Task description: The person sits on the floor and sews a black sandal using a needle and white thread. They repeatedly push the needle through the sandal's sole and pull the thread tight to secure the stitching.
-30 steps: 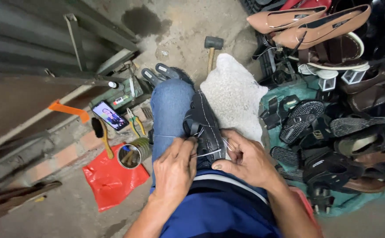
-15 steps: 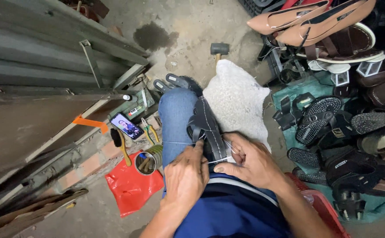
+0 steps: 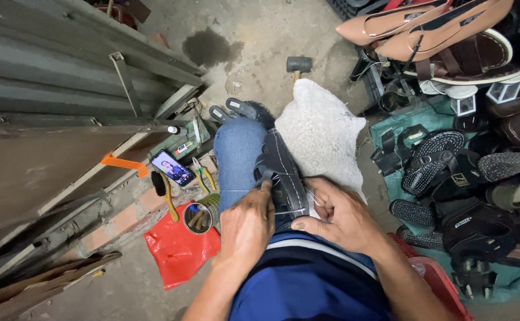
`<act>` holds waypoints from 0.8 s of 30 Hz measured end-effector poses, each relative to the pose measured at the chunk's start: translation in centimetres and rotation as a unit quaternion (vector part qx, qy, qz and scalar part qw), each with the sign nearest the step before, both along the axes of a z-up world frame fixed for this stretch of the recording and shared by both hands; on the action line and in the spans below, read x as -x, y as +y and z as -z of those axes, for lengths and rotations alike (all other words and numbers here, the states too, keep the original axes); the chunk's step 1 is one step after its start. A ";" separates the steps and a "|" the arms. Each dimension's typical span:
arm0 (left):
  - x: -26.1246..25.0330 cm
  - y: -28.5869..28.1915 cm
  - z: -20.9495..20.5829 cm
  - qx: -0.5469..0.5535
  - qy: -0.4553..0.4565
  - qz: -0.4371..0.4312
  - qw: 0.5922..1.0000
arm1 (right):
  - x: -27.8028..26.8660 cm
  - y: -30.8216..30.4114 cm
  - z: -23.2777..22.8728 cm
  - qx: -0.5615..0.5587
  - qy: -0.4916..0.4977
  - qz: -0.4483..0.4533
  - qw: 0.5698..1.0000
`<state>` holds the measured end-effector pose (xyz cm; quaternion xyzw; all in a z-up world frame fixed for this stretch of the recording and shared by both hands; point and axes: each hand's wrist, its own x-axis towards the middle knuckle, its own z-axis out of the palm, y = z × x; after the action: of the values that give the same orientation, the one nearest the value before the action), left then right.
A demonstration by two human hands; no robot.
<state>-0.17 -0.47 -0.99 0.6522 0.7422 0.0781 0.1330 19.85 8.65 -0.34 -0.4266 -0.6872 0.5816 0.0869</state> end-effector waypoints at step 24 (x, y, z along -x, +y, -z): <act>1.1 0.2 -3.8 -0.011 -0.365 -0.175 0.914 | 0.0 0.1 -0.9 -0.015 0.063 0.024 0.998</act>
<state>-1.24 -0.27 2.78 0.4395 0.7435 0.3409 0.3712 19.81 8.78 0.58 -0.4043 -0.6787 0.5944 0.1506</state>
